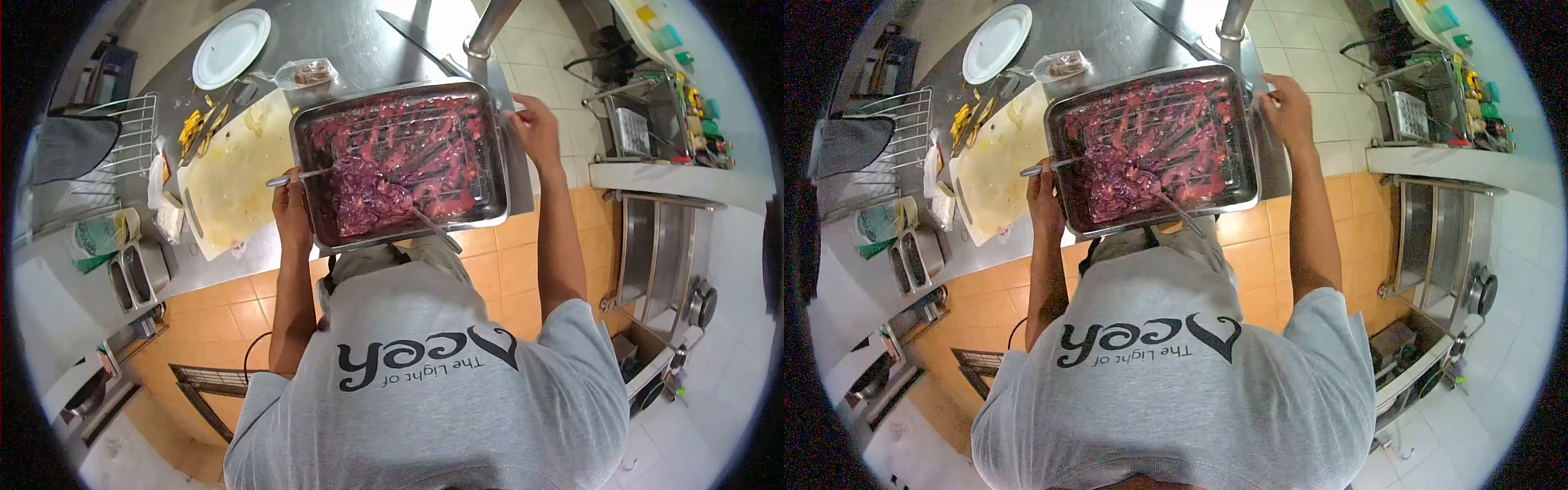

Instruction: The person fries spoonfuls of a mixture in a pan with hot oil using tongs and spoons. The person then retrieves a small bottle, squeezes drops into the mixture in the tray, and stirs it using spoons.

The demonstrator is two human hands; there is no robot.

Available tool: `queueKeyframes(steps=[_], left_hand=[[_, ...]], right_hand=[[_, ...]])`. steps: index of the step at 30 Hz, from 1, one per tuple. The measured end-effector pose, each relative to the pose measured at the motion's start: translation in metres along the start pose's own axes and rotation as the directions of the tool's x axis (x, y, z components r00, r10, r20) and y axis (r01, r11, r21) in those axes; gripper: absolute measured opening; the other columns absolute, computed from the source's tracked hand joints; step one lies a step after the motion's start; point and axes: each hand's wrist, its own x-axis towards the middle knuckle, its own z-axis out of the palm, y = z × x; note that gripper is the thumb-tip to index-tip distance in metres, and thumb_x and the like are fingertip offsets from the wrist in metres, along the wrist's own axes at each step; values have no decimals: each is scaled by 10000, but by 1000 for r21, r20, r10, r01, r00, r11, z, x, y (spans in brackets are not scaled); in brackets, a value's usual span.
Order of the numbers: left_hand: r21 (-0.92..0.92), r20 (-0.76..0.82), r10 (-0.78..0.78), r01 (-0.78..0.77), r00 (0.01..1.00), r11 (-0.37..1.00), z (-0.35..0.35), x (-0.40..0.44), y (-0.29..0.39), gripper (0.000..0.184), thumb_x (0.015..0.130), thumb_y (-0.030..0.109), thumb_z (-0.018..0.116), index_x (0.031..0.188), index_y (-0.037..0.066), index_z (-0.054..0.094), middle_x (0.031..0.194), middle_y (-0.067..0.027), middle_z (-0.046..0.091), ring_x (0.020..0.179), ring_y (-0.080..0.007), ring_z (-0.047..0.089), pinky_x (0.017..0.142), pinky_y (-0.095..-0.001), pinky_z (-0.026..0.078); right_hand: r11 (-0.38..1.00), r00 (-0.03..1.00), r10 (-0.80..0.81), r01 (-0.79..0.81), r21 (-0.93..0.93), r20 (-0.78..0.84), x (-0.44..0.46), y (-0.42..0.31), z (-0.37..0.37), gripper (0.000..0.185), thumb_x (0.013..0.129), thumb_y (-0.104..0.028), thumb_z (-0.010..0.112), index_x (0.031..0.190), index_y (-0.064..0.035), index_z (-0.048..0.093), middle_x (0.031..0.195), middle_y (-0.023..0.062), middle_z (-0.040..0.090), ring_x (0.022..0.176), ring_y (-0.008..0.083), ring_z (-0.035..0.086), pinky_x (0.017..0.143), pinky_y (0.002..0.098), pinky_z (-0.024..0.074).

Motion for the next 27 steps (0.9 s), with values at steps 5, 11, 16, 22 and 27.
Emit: queueKeyframes(steps=[5,11,16,22,27], left_hand=[[532,189,459,-484,868,695,-12,11,27,175,891,152,560,950,1,625,890,-68,577,792,-135,546,599,-225,444],[314,433,534,-677,726,666,-4,48,62,163,888,109,539,911,-7,652,877,-109,640,832,-195,608,750,-284,454],[328,511,422,-624,749,710,-1,81,53,192,900,149,534,927,0,652,839,-91,654,769,-141,604,705,-257,454],[310,526,285,-493,801,813,4,96,39,212,907,180,536,938,4,649,773,-65,656,687,-77,558,620,-224,433],[395,552,183,-449,813,801,5,102,41,263,932,213,504,992,-5,639,874,-65,658,805,-108,597,762,-254,478]], right_hand=[[941,963,-89,165,-296,255,-87,-111,-3,259,676,-333,720,746,-93,650,735,66,545,726,281,528,639,392,447],[865,943,7,161,-475,333,-141,-154,35,132,726,-144,644,834,-69,631,860,86,510,809,288,472,685,380,434],[875,977,121,-21,-483,176,-137,-169,28,153,812,-158,535,931,-65,510,884,135,531,829,332,539,657,414,459],[958,965,-50,120,-261,259,-90,-179,78,128,846,-141,463,954,-73,469,954,166,560,822,368,594,642,442,499],[965,902,-91,184,-186,422,-93,-154,91,157,827,-126,449,970,-65,473,957,166,560,827,356,599,658,425,510]])
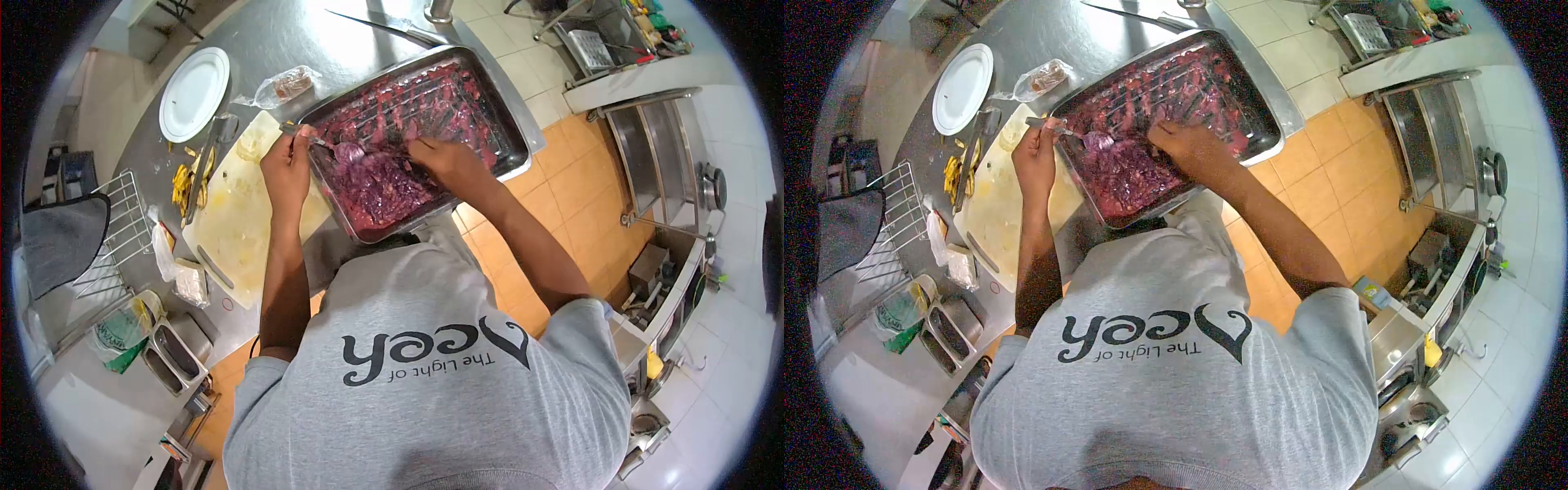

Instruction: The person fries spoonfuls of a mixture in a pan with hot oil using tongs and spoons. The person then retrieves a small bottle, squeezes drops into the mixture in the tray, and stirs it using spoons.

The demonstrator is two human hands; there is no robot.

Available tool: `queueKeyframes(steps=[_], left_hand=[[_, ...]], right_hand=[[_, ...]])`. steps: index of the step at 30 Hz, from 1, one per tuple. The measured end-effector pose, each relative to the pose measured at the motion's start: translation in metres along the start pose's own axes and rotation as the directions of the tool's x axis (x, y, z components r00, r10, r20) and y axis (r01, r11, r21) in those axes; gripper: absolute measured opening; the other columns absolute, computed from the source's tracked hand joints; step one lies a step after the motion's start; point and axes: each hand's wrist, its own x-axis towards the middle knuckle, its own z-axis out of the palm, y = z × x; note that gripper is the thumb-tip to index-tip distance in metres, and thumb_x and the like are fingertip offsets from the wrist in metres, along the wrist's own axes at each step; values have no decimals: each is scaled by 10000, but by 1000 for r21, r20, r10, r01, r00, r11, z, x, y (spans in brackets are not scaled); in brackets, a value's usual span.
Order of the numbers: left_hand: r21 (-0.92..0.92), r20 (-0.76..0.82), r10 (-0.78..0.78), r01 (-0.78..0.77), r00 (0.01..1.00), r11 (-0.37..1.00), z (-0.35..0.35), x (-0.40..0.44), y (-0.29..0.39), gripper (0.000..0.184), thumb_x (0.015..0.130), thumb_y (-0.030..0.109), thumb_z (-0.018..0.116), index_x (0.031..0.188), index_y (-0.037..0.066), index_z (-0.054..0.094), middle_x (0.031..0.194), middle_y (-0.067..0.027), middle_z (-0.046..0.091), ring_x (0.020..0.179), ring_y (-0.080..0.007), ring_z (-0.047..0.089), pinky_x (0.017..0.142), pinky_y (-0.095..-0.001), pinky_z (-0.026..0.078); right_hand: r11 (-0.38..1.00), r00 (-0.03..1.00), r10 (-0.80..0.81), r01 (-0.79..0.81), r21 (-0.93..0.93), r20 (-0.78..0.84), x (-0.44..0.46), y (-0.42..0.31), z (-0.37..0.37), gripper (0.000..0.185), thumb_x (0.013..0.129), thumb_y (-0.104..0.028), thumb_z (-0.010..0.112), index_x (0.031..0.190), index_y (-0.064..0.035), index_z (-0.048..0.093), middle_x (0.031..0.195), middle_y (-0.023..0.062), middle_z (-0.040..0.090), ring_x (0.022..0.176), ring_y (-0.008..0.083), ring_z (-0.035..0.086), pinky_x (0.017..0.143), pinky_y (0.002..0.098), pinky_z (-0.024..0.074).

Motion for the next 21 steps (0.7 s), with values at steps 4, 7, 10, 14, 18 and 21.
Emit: queueKeyframes(steps=[4,7,10,14,18,21], left_hand=[[-107,-148,43,-59,988,993,-7,-2,6,241,913,188,535,953,-22,645,837,-63,659,775,-97,588,723,-240,466],[-49,-276,140,-160,951,986,-30,-4,28,194,908,105,519,919,-40,648,822,-78,655,778,-93,589,718,-229,471],[-74,-390,171,-217,905,973,-47,-1,21,197,915,106,516,954,-50,630,888,-101,647,815,-123,598,769,-254,488],[-157,-464,85,-176,882,972,-53,3,14,220,917,121,515,960,-71,612,909,-142,638,881,-179,615,850,-315,503],[-174,-497,83,-194,864,965,-52,1,18,223,916,130,520,952,-68,616,909,-141,640,869,-176,618,829,-315,511],[-183,-512,93,-214,854,960,-52,3,20,231,917,143,520,945,-64,619,895,-136,642,863,-172,617,827,-319,513]], right_hand=[[995,992,69,-60,83,-107,12,1,-18,115,844,-119,458,936,-50,463,924,180,556,825,387,575,666,453,472],[957,953,290,-291,5,-92,50,-10,-9,123,845,-86,421,953,-39,457,947,212,558,846,416,568,699,480,462],[995,984,94,-85,61,-152,44,-9,30,136,846,-81,398,963,-31,448,948,238,557,841,442,566,705,502,462],[981,994,84,-95,172,70,44,-24,4,154,830,-56,406,969,0,437,941,255,555,850,449,564,720,502,472],[988,990,139,-139,72,6,83,-17,12,156,820,-35,410,967,11,433,942,256,554,874,446,561,737,498,472],[995,995,-64,57,84,80,63,-24,6,145,821,-34,408,956,8,441,953,255,553,873,442,563,737,489,481]])
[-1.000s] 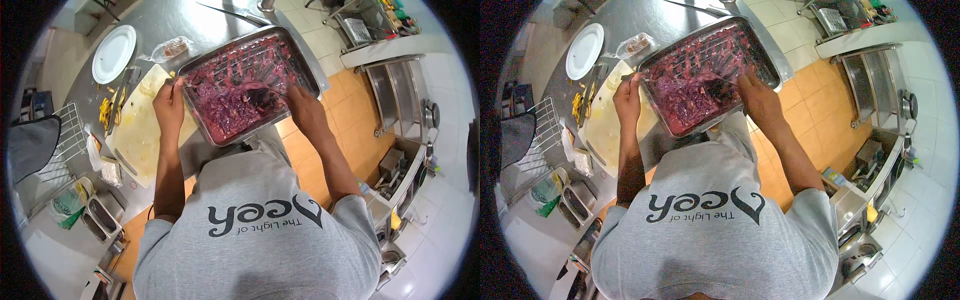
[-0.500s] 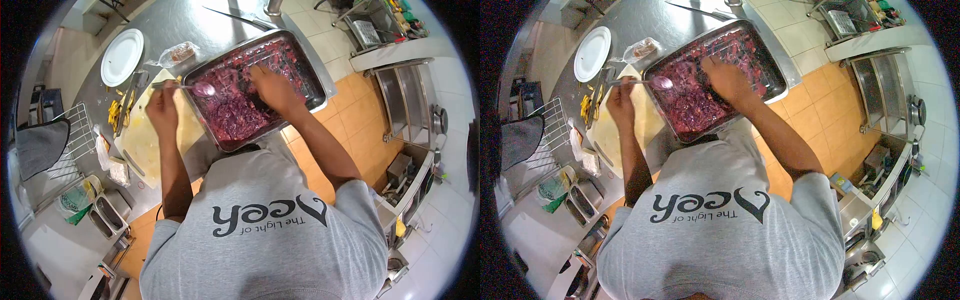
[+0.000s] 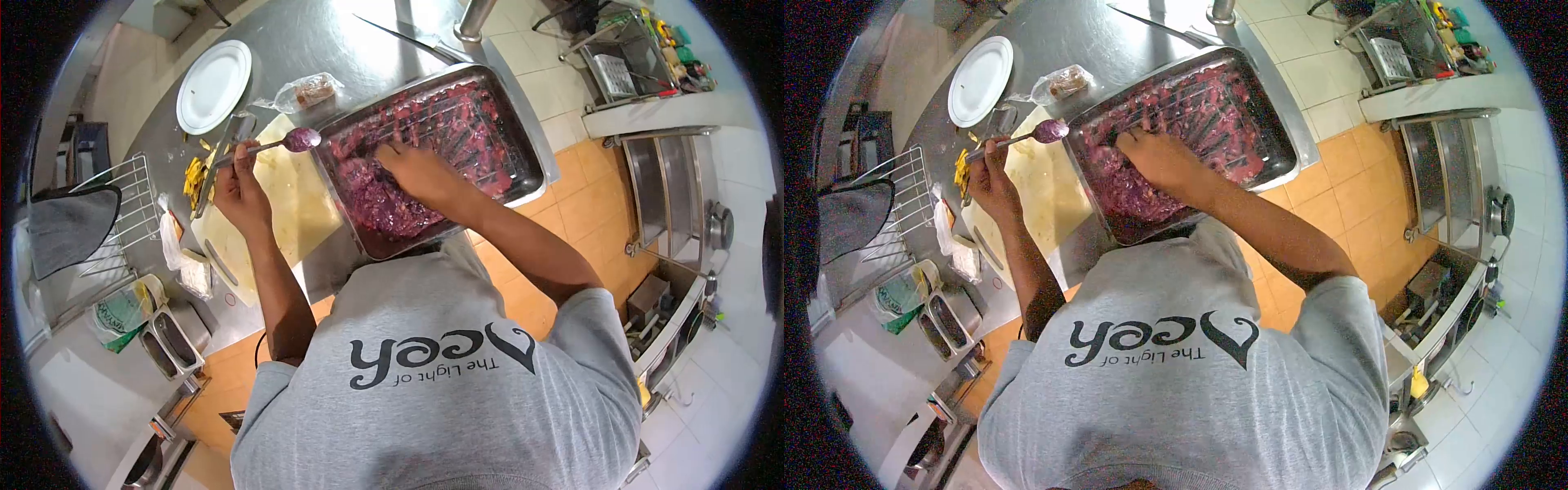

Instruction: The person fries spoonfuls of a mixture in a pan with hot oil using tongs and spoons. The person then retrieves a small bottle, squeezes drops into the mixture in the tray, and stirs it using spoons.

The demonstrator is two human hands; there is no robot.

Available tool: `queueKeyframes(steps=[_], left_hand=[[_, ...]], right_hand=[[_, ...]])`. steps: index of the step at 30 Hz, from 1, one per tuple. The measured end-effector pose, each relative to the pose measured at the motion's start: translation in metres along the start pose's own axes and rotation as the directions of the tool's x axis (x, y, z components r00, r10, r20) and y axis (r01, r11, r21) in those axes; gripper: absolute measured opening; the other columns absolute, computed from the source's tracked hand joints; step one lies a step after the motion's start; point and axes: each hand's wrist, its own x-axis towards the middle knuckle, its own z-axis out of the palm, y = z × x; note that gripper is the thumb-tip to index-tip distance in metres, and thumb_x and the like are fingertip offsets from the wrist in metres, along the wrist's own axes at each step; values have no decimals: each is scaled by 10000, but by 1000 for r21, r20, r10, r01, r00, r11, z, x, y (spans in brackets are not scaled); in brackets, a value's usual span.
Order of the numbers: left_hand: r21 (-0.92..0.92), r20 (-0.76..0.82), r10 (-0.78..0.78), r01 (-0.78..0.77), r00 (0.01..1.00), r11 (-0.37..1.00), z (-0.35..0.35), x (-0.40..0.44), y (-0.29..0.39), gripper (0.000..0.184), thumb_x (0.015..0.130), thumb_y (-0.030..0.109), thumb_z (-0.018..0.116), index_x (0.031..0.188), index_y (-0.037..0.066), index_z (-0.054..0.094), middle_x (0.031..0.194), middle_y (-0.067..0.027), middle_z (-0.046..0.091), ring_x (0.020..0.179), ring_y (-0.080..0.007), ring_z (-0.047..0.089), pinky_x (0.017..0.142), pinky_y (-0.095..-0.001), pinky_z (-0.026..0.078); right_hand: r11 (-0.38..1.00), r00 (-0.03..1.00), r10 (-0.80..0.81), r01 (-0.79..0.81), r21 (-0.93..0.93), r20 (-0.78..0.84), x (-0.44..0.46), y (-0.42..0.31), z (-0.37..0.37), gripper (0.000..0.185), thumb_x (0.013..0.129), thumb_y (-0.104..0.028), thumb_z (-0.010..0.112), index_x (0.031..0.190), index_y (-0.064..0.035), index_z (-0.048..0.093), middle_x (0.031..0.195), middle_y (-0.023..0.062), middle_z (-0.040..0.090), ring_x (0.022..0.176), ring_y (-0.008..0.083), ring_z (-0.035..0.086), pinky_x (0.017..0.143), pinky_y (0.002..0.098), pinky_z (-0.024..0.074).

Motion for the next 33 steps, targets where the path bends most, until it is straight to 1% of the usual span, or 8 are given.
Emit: queueKeyframes(steps=[4,8,12,18,23,26,27,33], left_hand=[[17,12,-30,30,999,999,3,0,0,230,919,154,521,937,-47,631,875,-114,648,842,-153,610,812,-299,501],[134,93,40,-52,995,990,7,1,-14,203,912,138,528,927,-23,652,869,-86,657,792,-123,595,748,-255,469],[297,156,56,-100,986,950,11,-4,-6,193,904,131,536,922,-18,657,839,-74,652,791,-108,572,723,-240,446],[114,133,20,-35,991,993,22,2,-14,201,905,147,544,903,-21,655,839,-76,652,779,-103,571,719,-231,449],[177,173,43,-74,984,981,22,2,-19,193,904,138,545,899,-19,655,833,-80,649,774,-103,569,700,-235,445],[232,200,50,-97,978,968,24,-3,-19,190,904,131,541,896,-22,655,830,-79,649,769,-105,567,700,-234,445],[171,200,42,-77,979,982,26,-2,-29,192,907,129,535,909,-27,647,835,-87,646,768,-105,565,698,-235,445],[211,263,51,-109,964,971,30,-11,-33,193,917,116,510,925,-34,631,839,-86,635,766,-113,566,692,-242,448]], right_hand=[[981,982,191,-191,-19,4,17,7,-10,185,830,-50,403,1002,-8,459,991,239,557,840,419,581,715,485,487],[993,992,-118,118,-2,-43,-4,11,-6,156,856,-118,419,962,-10,459,959,238,569,767,411,594,609,455,498],[908,901,417,-409,91,-119,-13,45,-24,127,854,-142,429,907,-30,454,906,232,584,753,395,601,601,448,487],[980,984,173,-175,-96,-32,-32,11,19,98,814,-63,411,908,-37,426,848,234,585,741,416,584,615,463,475],[859,827,501,-439,263,-254,-25,60,-46,179,828,-43,414,1003,-25,444,867,243,581,825,423,581,683,469,473],[902,917,384,-398,-169,-108,-42,37,-14,145,839,-61,389,966,-31,453,878,224,592,817,383,610,678,472,489],[983,978,183,-182,14,-96,-53,49,20,162,832,-57,396,979,-25,456,909,237,584,832,383,607,680,467,491],[891,817,419,-454,6,-395,-58,80,-55,135,884,-90,355,970,-24,435,913,271,543,876,454,541,738,496,427]])
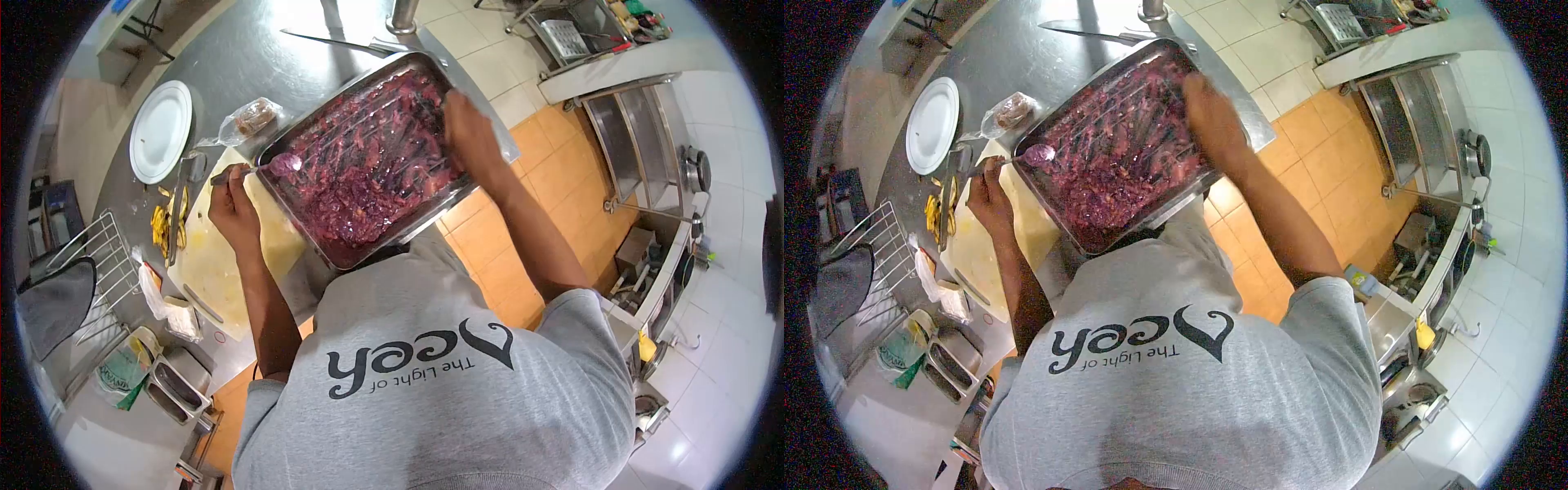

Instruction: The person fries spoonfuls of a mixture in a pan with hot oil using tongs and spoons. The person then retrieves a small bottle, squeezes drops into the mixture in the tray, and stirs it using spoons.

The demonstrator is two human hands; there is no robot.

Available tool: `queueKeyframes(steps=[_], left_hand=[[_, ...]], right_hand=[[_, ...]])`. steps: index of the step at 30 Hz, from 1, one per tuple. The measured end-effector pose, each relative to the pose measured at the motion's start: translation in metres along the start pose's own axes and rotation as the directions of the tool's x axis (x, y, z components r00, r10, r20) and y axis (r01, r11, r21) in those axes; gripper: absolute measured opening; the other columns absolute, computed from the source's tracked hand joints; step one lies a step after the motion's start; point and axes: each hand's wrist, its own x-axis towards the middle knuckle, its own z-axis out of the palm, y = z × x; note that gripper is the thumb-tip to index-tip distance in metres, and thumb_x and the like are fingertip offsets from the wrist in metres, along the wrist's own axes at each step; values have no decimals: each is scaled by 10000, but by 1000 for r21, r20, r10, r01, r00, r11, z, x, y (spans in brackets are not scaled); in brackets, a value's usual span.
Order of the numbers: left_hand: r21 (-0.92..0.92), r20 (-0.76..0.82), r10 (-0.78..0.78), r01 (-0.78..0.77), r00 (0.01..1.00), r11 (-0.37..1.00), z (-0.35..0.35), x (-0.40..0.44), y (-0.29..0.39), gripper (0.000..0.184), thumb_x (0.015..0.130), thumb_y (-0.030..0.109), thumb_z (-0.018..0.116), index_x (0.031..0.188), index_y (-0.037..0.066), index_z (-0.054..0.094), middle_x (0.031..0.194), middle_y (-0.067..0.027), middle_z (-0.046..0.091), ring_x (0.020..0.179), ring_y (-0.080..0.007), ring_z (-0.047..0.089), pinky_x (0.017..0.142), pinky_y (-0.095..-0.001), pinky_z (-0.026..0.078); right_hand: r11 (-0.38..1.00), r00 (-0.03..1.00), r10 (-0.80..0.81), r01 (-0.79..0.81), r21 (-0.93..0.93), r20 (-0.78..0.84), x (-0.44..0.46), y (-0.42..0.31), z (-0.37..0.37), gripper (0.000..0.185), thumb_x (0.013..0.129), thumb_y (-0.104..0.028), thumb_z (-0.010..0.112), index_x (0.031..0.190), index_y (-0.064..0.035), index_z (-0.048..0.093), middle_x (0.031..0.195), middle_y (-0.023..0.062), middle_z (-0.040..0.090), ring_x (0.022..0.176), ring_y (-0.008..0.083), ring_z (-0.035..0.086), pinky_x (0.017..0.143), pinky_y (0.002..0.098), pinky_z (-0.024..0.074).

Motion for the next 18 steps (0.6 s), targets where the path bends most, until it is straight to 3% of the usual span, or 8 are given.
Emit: queueKeyframes(steps=[3,4,7,10,13,14,16,18], left_hand=[[-53,-5,-8,8,1000,999,3,-4,-8,201,923,116,498,916,-35,629,840,-79,630,766,-116,564,689,-244,449],[-59,-4,-13,13,1000,998,3,-4,-9,203,924,118,497,914,-35,629,842,-79,630,768,-117,564,690,-245,449],[-50,-6,-26,25,1000,998,1,-4,-7,208,926,123,495,908,-35,629,846,-81,629,773,-121,566,696,-249,450],[-27,-1,-22,22,1000,999,-1,-9,-3,208,925,122,496,900,-34,631,844,-83,631,773,-125,568,703,-252,449],[-51,6,-5,5,1000,999,2,-7,-2,208,925,119,494,893,-33,632,841,-84,632,770,-129,568,705,-254,448],[-41,8,-1,1,1000,999,1,-7,-6,208,925,119,493,893,-33,631,841,-84,632,767,-129,568,705,-255,448],[-15,5,8,-8,1000,1000,2,-6,-3,205,925,119,493,892,-30,629,829,-78,628,751,-128,563,699,-255,447],[56,24,34,-35,999,998,0,-5,8,199,923,117,495,892,-28,628,817,-72,623,744,-121,557,687,-252,445]], right_hand=[[992,988,118,-113,-48,103,-8,2,10,121,888,-102,362,959,-23,420,889,272,544,878,461,537,732,504,424],[986,997,34,-46,162,75,-26,8,36,108,883,-114,372,921,-18,405,892,288,544,873,470,534,722,519,420],[997,944,-32,9,71,328,-50,-18,47,118,884,-133,366,926,-26,392,895,287,544,822,468,541,672,536,414],[990,996,59,-68,123,70,-7,-8,10,141,884,-149,366,941,-21,382,927,283,539,869,459,537,688,517,420],[996,999,40,-39,-84,11,19,14,12,167,886,-146,353,990,-21,391,986,283,527,933,443,522,740,486,429],[921,931,282,-330,209,231,17,-9,-2,184,884,-121,361,1034,-30,416,1038,263,515,957,428,513,782,445,438],[957,954,-265,277,-79,139,-8,19,56,189,887,-122,374,1038,-31,441,934,242,535,889,413,543,744,430,460],[902,915,-379,399,-165,138,-10,8,53,186,886,-129,378,1029,-27,441,825,227,557,817,409,574,691,445,483]])
